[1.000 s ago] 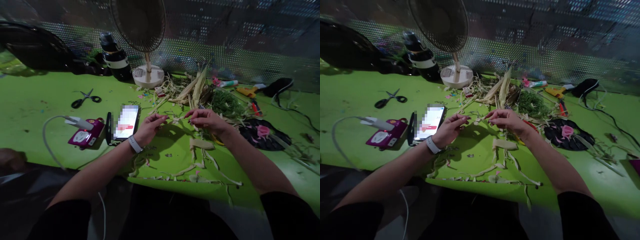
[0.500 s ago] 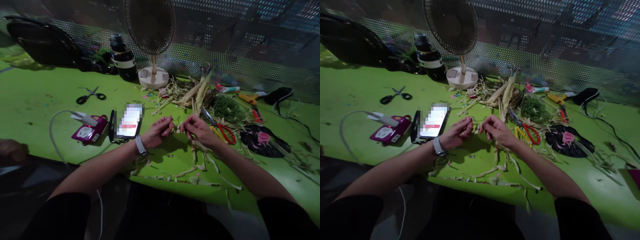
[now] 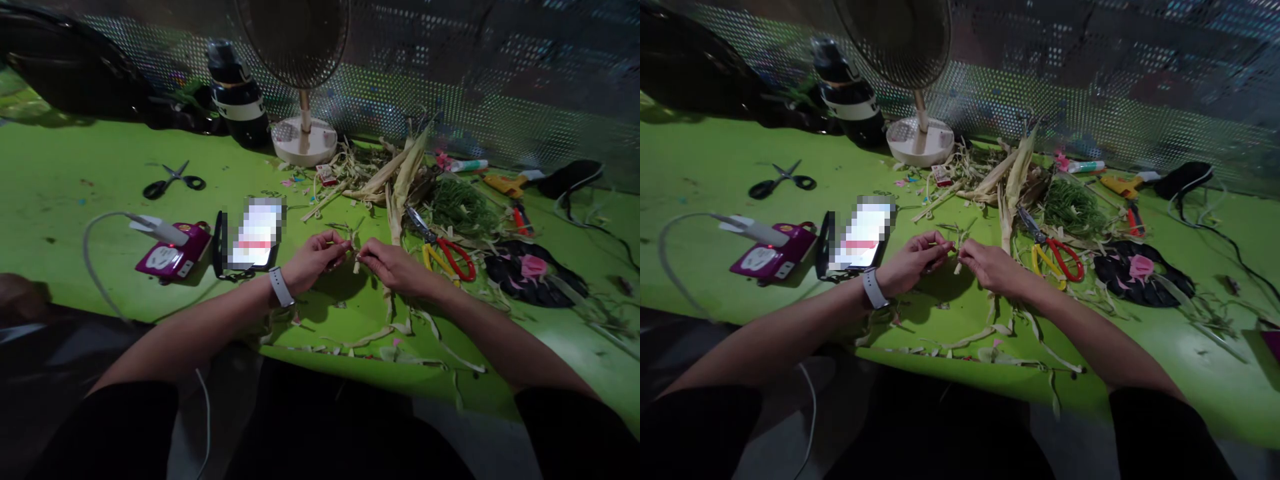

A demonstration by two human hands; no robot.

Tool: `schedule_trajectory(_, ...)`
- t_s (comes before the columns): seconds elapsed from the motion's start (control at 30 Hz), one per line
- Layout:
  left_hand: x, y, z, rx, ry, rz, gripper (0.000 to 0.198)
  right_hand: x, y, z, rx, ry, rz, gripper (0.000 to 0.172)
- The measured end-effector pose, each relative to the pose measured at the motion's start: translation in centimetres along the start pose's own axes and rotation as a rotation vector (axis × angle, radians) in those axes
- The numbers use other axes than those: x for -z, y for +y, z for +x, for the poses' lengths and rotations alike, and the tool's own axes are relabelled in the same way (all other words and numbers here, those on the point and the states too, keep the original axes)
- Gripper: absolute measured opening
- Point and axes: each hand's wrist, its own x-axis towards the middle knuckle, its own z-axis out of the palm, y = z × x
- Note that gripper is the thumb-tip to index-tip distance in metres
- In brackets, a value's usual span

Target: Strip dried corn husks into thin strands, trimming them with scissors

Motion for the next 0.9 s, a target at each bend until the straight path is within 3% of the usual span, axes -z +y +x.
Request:
schedule_trajectory(0.13,0.3,0.3,-0.1,-0.002,-0.004,0.01,0.036,0.1,0.1,-0.1,-0.084,0.03,0.206,0.008)
schedule_trajectory(0.27,0.8,1.8,-0.2,-0.216,-0.061,-0.015,0.03,1.0,-1.4,-0.2,-0.148,0.177,0.899,0.014)
schedule_trajectory(0.37,1.4,2.5,-0.1,-0.383,-0.17,0.102,0.067,1.4,-3.4,0.1,-0.218,0.258,1.324,0.014)
schedule_trajectory(0.47,1.8,2.2,-0.2,-0.442,-0.23,0.307,0.108,1.3,-4.7,0.6,-0.389,0.403,1.547,0.011)
schedule_trajectory(0.53,1.7,1.6,-0.4,-0.504,-0.153,0.383,0.113,1.3,-5.1,0.8,-0.468,0.518,1.622,0.017)
schedule_trajectory(0.57,1.6,1.4,-0.5,-0.539,-0.097,0.385,0.106,1.3,-5.2,0.9,-0.484,0.571,1.644,0.02)
schedule_trajectory(0.63,1.2,1.0,-0.8,-0.597,-0.005,0.359,0.082,1.3,-5.4,0.9,-0.486,0.646,1.677,0.024)
schedule_trajectory(0.73,0.7,1.5,-1.1,-0.659,0.124,0.347,0.051,1.4,-5.6,0.9,-0.5,0.653,1.721,0.023)
schedule_trajectory(0.8,0.9,2.5,-1.1,-0.707,0.279,0.331,0.037,1.5,-5.7,0.9,-0.523,0.629,1.746,0.022)
schedule_trajectory(0.9,1.6,4.1,-0.8,-0.871,0.611,0.311,0.023,1.6,-6.0,0.8,-0.522,0.574,1.765,0.021)
